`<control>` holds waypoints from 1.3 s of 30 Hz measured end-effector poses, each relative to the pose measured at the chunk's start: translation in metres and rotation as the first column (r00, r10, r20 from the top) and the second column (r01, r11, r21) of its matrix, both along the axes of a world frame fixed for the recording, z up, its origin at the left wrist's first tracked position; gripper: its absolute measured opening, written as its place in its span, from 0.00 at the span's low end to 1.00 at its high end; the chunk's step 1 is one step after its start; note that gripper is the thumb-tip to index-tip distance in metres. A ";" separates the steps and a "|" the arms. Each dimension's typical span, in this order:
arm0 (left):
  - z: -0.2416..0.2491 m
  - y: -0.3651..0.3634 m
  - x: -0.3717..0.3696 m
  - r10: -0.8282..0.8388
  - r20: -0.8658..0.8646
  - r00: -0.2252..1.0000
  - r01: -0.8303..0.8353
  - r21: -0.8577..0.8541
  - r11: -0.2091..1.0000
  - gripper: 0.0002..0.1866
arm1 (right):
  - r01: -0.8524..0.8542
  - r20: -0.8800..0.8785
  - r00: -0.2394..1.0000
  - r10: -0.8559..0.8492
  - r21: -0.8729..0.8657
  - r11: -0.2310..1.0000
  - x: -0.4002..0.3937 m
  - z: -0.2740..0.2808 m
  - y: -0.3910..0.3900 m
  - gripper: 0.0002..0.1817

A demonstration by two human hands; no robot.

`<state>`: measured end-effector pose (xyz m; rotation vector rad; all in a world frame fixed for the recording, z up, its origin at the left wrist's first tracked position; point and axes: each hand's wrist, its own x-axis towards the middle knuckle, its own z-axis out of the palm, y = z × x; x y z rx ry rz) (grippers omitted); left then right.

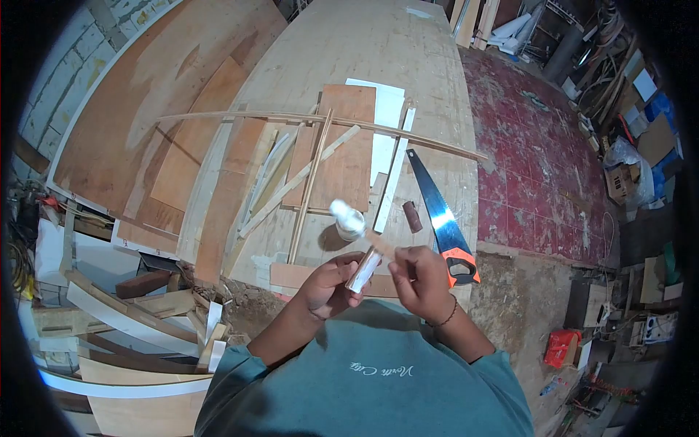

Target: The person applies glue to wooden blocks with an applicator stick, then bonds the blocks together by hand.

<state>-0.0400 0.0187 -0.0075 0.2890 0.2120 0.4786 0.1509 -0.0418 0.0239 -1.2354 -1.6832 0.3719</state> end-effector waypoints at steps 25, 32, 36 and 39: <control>-0.013 -0.004 0.001 0.094 0.101 0.990 -0.091 -0.035 0.995 0.27 | -0.251 0.084 0.966 0.243 0.107 0.962 -0.008 0.003 0.000 0.14; 0.002 -0.005 -0.002 0.024 -0.087 0.996 -0.020 0.048 0.999 0.18 | -0.003 0.214 0.976 -0.030 0.155 0.988 0.002 0.002 0.002 0.17; 0.009 -0.007 -0.002 0.008 -0.073 0.997 -0.005 0.040 0.999 0.18 | 0.058 0.046 0.997 -0.066 0.161 0.985 0.001 0.003 -0.003 0.16; 0.009 -0.008 -0.002 0.051 -0.044 0.998 -0.046 0.096 0.994 0.19 | -0.052 0.004 0.999 0.052 0.064 0.997 -0.004 0.010 -0.010 0.15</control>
